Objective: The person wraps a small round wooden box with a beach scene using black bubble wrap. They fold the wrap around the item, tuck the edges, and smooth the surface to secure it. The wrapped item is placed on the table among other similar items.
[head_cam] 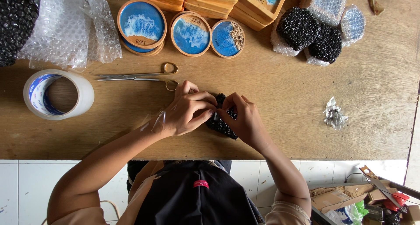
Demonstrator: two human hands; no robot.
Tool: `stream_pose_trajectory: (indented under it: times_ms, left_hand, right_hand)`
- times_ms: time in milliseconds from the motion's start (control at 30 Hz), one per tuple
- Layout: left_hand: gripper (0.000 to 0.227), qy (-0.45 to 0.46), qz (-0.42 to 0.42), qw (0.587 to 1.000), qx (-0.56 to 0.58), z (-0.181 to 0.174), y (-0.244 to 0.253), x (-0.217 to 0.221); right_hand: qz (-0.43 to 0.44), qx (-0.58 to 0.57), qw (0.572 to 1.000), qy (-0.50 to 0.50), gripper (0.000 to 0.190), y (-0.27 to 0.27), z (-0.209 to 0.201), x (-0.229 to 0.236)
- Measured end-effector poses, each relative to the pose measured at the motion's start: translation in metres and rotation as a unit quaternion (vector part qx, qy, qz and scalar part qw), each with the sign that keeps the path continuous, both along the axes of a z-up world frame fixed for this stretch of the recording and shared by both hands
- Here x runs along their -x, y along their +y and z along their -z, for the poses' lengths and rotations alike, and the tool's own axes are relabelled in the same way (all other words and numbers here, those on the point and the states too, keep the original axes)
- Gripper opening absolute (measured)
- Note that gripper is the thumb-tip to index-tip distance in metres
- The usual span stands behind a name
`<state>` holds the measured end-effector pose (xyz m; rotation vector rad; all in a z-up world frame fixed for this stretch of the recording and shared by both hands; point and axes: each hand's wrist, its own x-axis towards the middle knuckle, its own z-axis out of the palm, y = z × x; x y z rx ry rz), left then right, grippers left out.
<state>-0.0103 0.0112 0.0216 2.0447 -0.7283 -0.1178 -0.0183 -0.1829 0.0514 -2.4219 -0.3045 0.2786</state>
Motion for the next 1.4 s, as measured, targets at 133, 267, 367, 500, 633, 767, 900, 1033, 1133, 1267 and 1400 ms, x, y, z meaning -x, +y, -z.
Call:
stream_pose_trajectory:
  times_ms: [133,267,367,500,633,767,900,1033,1133,1267,1400]
  left_hand:
    - [0.01,-0.002,-0.024,1.0,0.009,-0.004,-0.003,0.001]
    - [0.008,-0.022,-0.068,0.997,0.003,0.002,-0.008,0.004]
    - [0.01,-0.031,-0.095,0.995,-0.001,0.005,-0.01,0.006]
    - [0.016,-0.021,-0.111,0.994,-0.005,0.004,-0.011,0.005]
    - [0.022,0.001,-0.11,0.994,-0.021,0.008,-0.01,0.005]
    - [0.033,0.023,-0.105,0.994,-0.024,0.002,-0.009,0.004]
    - [0.032,0.006,-0.1,0.995,-0.021,0.009,-0.011,0.005]
    - [0.031,0.016,-0.113,0.993,-0.008,0.009,-0.012,0.006]
    - [0.032,0.029,-0.116,0.993,0.005,0.008,-0.012,0.007]
    - [0.035,0.014,-0.117,0.993,-0.015,0.0,-0.012,0.007]
    - [0.037,-0.014,-0.117,0.992,-0.049,-0.002,-0.011,0.008]
  right_hand:
    - [0.013,-0.005,1.0,-0.005,0.016,0.005,-0.004,0.003]
    - [0.021,-0.001,1.0,-0.024,0.016,0.005,-0.002,0.005]
    - [0.022,-0.001,0.999,-0.027,0.016,0.004,0.0,0.006]
    - [0.022,-0.005,0.999,-0.023,0.016,0.004,0.0,0.005]
    - [0.027,0.003,0.999,-0.027,0.016,0.005,-0.002,0.005]
    - [0.028,0.011,0.999,-0.025,0.014,0.006,-0.004,0.003]
    - [0.037,0.038,0.998,-0.036,0.014,0.008,-0.005,0.002]
    - [0.033,0.037,0.998,-0.038,0.014,0.008,-0.005,0.0]
    - [0.033,0.035,0.998,-0.046,0.014,0.007,-0.003,0.0]
    - [0.035,0.03,0.998,-0.041,0.015,0.004,0.001,-0.001]
    - [0.037,0.033,0.998,-0.037,0.021,0.0,0.001,-0.002]
